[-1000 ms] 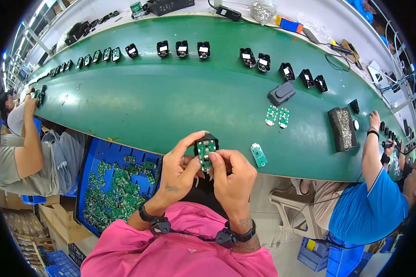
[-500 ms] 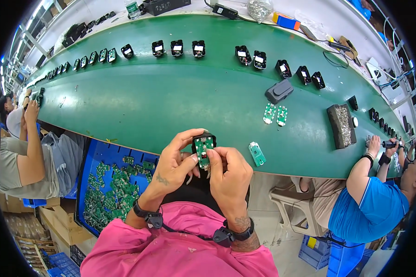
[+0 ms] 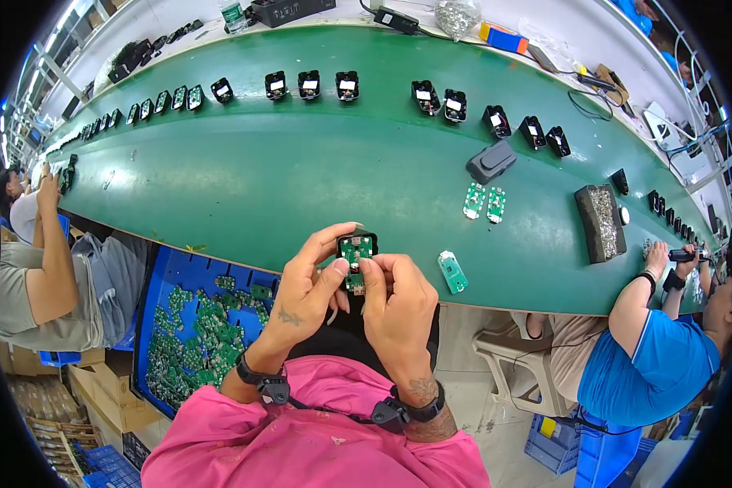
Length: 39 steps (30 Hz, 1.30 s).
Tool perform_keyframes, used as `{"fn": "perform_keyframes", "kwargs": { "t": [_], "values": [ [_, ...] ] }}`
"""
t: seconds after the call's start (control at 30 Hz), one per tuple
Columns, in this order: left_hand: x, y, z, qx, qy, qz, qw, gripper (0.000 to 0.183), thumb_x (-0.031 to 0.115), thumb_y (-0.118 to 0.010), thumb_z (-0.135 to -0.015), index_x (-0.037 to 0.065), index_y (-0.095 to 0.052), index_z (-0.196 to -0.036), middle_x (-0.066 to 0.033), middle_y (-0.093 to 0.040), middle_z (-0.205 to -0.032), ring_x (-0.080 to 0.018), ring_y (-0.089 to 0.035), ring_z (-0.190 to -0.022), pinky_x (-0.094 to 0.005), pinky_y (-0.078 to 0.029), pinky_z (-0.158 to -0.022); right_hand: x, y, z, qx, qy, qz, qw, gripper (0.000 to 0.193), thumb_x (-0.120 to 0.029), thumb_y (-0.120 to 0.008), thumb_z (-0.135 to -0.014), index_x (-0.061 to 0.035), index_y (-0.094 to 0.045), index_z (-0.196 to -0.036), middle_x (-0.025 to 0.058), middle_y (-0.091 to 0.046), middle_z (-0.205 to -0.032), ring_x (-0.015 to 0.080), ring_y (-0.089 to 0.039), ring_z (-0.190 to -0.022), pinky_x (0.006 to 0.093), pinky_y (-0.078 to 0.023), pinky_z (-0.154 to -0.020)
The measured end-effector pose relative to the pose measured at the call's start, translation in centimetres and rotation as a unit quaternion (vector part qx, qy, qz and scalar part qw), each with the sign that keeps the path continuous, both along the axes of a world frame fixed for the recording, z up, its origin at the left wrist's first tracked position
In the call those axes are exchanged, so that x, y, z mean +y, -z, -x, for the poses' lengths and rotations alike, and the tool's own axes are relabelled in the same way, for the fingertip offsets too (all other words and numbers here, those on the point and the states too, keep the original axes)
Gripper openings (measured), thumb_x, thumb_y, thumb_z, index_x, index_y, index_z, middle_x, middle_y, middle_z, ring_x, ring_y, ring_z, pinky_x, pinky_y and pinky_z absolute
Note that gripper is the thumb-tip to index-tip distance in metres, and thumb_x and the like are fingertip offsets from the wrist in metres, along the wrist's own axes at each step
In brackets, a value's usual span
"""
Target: Manually assembling circuit boards into plastic enclosures on a factory assembly line.
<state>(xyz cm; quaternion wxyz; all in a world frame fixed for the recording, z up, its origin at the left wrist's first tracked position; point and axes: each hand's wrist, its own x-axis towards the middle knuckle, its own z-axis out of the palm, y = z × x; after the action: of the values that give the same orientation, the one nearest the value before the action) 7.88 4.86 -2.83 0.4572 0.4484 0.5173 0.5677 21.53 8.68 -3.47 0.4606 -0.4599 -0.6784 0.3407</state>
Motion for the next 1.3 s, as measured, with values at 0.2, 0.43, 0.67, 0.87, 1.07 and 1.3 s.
{"fn": "perform_keyframes", "kwargs": {
  "t": [0.2,0.43,0.67,0.87,1.07,1.3],
  "values": [
    [0.0,0.5,-0.1,-0.011,-0.027,0.019,0.999,0.040,0.010,-0.049,-0.102,0.003,-0.046,-0.142,-0.0114,-0.066,-0.109,-0.0068,-0.057,-0.059,-0.0206,-0.048,-0.051,0.1,-0.1,0.0,-0.051,0.021,0.015,0.998,0.017,-0.013,-0.071,-0.094,0.0026,-0.063,-0.093,0.0062,-0.068,-0.074,0.0084,-0.062,-0.062,0.0248,-0.049,-0.054],
    [0.5,0.8,-0.3,0.045,-0.024,0.015,0.999,0.038,0.009,-0.045,-0.102,-0.001,-0.046,-0.139,-0.0097,-0.066,-0.097,-0.0078,-0.057,-0.058,-0.0224,-0.047,-0.050,0.8,1.2,0.8,-0.027,-0.059,0.027,0.998,0.023,-0.018,-0.059,-0.101,0.0013,-0.060,-0.113,0.0201,-0.067,-0.079,0.0331,-0.071,-0.069,0.0396,-0.052,-0.058],
    [1.2,2.8,-0.5,0.193,-0.081,-0.066,0.976,0.035,0.012,-0.044,-0.102,0.000,-0.049,-0.135,-0.0138,-0.065,-0.086,-0.0148,-0.059,-0.054,-0.0306,-0.048,-0.051,1.8,1.3,1.2,-0.053,-0.082,0.018,0.995,0.034,-0.019,-0.050,-0.104,0.0018,-0.057,-0.131,0.0228,-0.068,-0.083,0.0383,-0.069,-0.071,0.0421,-0.052,-0.061],
    [0.3,0.8,-0.6,0.188,-0.077,-0.029,0.979,0.033,0.009,-0.045,-0.101,0.000,-0.048,-0.134,-0.0260,-0.066,-0.101,-0.0429,-0.069,-0.087,-0.0445,-0.054,-0.074,1.7,1.4,1.3,-0.033,-0.094,-0.001,0.995,0.039,-0.019,-0.048,-0.105,0.0038,-0.054,-0.137,0.0228,-0.068,-0.083,0.0352,-0.070,-0.071,0.0411,-0.053,-0.064],
    [1.6,2.3,0.5,0.207,-0.107,-0.072,0.970,0.034,0.010,-0.045,-0.100,0.001,-0.049,-0.133,-0.0266,-0.066,-0.094,-0.0447,-0.067,-0.084,-0.0445,-0.054,-0.072,2.6,2.1,3.1,-0.018,-0.066,-0.016,0.997,0.039,-0.019,-0.049,-0.104,0.0041,-0.058,-0.133,0.0233,-0.069,-0.086,0.0338,-0.070,-0.069,0.0408,-0.053,-0.064],
    [4.6,1.6,6.6,0.113,-0.041,0.031,0.992,0.059,0.013,-0.057,-0.095,0.004,-0.038,-0.150,-0.0171,-0.068,-0.097,-0.0189,-0.066,-0.069,-0.0320,-0.054,-0.065,6.7,1.7,7.7,-0.040,-0.095,0.107,0.989,0.033,-0.022,-0.049,-0.104,0.0030,-0.062,-0.121,0.0247,-0.067,-0.084,0.0384,-0.068,-0.073,0.0459,-0.051,-0.066]
  ]
}}
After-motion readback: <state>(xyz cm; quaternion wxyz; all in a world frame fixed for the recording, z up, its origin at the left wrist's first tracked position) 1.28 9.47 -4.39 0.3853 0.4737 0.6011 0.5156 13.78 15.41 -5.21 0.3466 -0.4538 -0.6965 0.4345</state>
